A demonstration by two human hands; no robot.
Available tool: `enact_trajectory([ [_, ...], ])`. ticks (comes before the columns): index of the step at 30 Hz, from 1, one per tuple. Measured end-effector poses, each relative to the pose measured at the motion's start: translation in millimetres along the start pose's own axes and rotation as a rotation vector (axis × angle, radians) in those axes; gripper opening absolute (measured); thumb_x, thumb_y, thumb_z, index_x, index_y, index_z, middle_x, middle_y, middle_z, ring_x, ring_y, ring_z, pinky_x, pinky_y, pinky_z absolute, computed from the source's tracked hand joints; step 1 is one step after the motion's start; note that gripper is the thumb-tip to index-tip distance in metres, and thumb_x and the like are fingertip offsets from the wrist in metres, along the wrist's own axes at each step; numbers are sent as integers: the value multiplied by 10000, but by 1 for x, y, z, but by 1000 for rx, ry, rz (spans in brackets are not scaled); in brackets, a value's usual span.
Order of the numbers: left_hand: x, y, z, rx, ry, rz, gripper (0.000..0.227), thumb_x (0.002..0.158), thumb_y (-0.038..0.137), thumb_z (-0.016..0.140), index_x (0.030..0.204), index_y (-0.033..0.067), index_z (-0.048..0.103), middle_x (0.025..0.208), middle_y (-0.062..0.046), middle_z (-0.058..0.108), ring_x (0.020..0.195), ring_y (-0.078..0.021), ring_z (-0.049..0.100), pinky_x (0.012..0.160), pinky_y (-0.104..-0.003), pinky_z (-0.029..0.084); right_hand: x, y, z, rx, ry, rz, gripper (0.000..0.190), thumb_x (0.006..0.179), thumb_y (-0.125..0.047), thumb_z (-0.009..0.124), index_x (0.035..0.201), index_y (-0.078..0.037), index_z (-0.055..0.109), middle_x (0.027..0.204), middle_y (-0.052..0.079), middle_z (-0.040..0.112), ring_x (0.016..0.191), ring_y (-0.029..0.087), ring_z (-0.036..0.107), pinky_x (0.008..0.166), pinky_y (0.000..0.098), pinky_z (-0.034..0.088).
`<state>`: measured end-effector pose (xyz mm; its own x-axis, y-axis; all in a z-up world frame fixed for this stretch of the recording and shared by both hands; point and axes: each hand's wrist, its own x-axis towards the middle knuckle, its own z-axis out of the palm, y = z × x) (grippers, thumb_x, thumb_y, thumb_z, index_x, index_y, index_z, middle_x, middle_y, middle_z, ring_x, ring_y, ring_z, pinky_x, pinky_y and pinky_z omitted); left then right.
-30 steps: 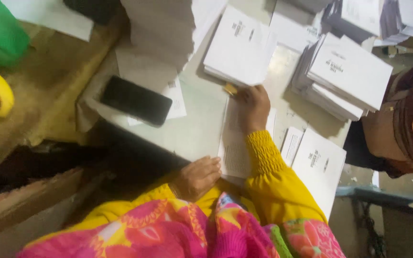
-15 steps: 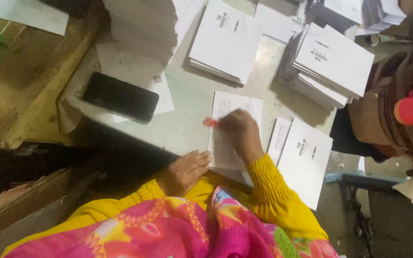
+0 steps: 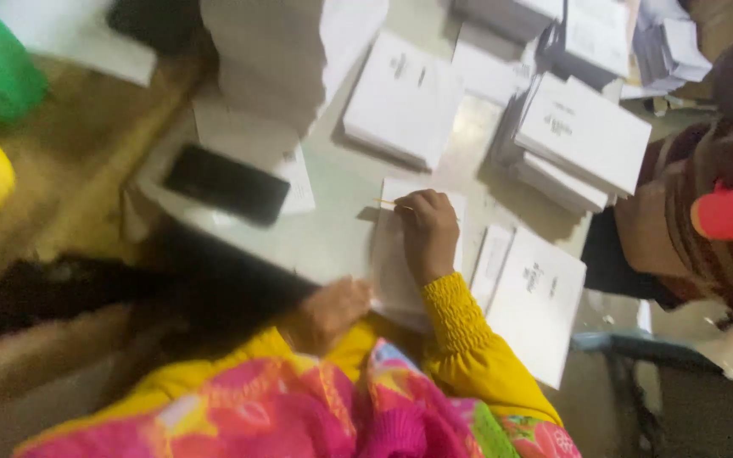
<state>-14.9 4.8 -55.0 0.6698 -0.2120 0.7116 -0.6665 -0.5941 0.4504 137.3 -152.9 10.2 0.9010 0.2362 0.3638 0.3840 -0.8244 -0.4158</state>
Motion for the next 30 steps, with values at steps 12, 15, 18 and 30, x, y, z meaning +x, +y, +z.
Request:
enact_trajectory([
  [12, 13, -31, 7, -136, -60, -178, 133, 841, 186, 636, 974, 184, 643, 931, -4, 623, 946, -231, 662, 898, -402, 529, -68, -29, -44, -109, -171, -184, 52, 855, -173, 703, 827, -177, 659, 828, -53, 633, 855, 135, 626, 765, 220, 521],
  [15, 72, -41, -9, -105, -250, -159, 257, 874, 2, 535, 1097, 101, 615, 1088, -85, 612, 1143, -292, 593, 1039, -448, 455, -73, -13, -30, -148, -126, -243, 113, 900, -242, 672, 826, -162, 643, 835, -12, 593, 819, 155, 599, 696, 235, 514],
  [18, 91, -35, -9, 35, -388, -110, 165, 901, 21, 575, 1032, 96, 643, 1081, -92, 634, 1184, -295, 581, 1087, -437, 412, -76, -3, -23, -128, -148, -265, 138, 876, -309, 698, 834, -190, 643, 811, -44, 597, 797, 138, 606, 683, 233, 520],
  [30, 108, -31, -32, -72, -531, -286, 187, 952, 55, 568, 1091, 142, 658, 1187, -42, 625, 1279, -239, 516, 1148, -400, 319, -150, 1, -45, 258, -290, -317, 366, 870, -575, 565, 937, -244, 703, 888, -55, 673, 798, 187, 661, 656, 305, 522],
])
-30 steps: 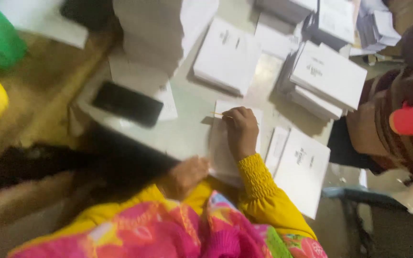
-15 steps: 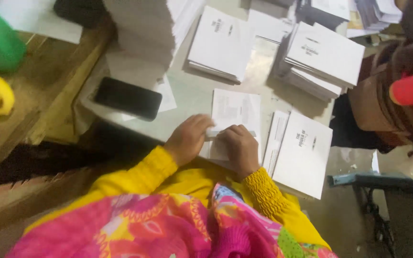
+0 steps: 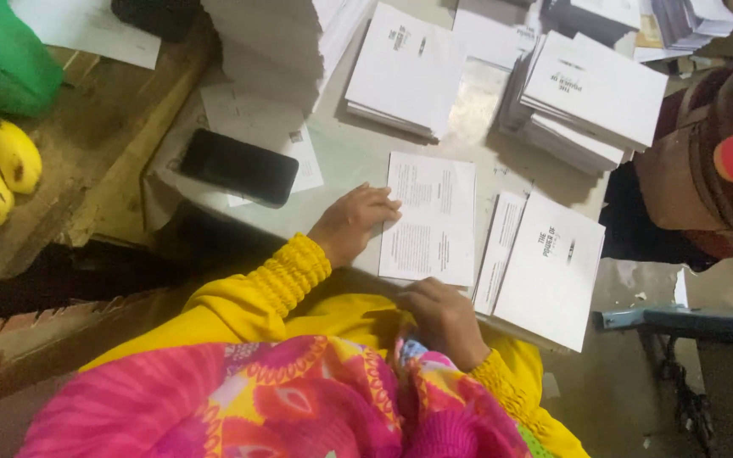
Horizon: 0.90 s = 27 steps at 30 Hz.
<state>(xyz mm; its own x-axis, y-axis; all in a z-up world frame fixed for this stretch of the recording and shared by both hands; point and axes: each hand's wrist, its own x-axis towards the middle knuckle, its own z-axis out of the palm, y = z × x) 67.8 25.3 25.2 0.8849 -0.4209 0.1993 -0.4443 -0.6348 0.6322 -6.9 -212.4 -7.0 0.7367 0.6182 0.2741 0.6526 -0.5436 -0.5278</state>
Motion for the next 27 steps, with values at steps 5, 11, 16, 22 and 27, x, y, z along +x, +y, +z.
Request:
enact_trajectory([
  [5, -16, 8, 19, -299, 76, -163, 320, 943, -33, 486, 1197, 106, 623, 1255, -88, 581, 1286, -291, 500, 1120, -434, 365, 47, -43, -50, 194, 320, 385, 91, 874, -190, 679, 952, -147, 698, 849, 29, 703, 772, 212, 671, 683, 323, 541],
  [11, -37, 44, 13, -891, 117, -614, 562, 862, -61, 561, 1401, 46, 442, 1391, -198, 458, 1313, -356, 460, 1079, -445, 420, 113, 7, -22, 667, 490, 839, 393, 741, -169, 818, 1070, -53, 637, 910, 200, 668, 696, 269, 664, 573, 387, 565],
  [16, -46, 38, 25, -1070, 115, -744, 638, 853, -43, 615, 1442, 4, 374, 1441, -252, 430, 1315, -362, 461, 1082, -452, 420, 157, -11, -14, 973, 484, 760, 462, 773, -83, 782, 1161, 20, 553, 1008, 221, 617, 808, 299, 673, 730, 407, 606],
  [22, -37, 55, -15, -1195, 115, -813, 661, 842, -42, 619, 1442, -62, 344, 1444, -264, 434, 1313, -338, 472, 1064, -418, 436, 121, -14, -33, 157, 258, 516, 497, 938, -333, 616, 1337, -74, 473, 1259, 187, 537, 1213, 370, 544, 1036, 488, 434],
  [27, -17, 39, 6, -1234, 47, -929, 669, 876, 54, 614, 1462, -32, 303, 1410, -225, 475, 1241, -259, 541, 1006, -356, 474, 63, 11, -25, 34, 184, 490, 492, 980, -365, 497, 1325, -14, 507, 1400, 245, 441, 1348, 425, 370, 1149, 502, 253],
])
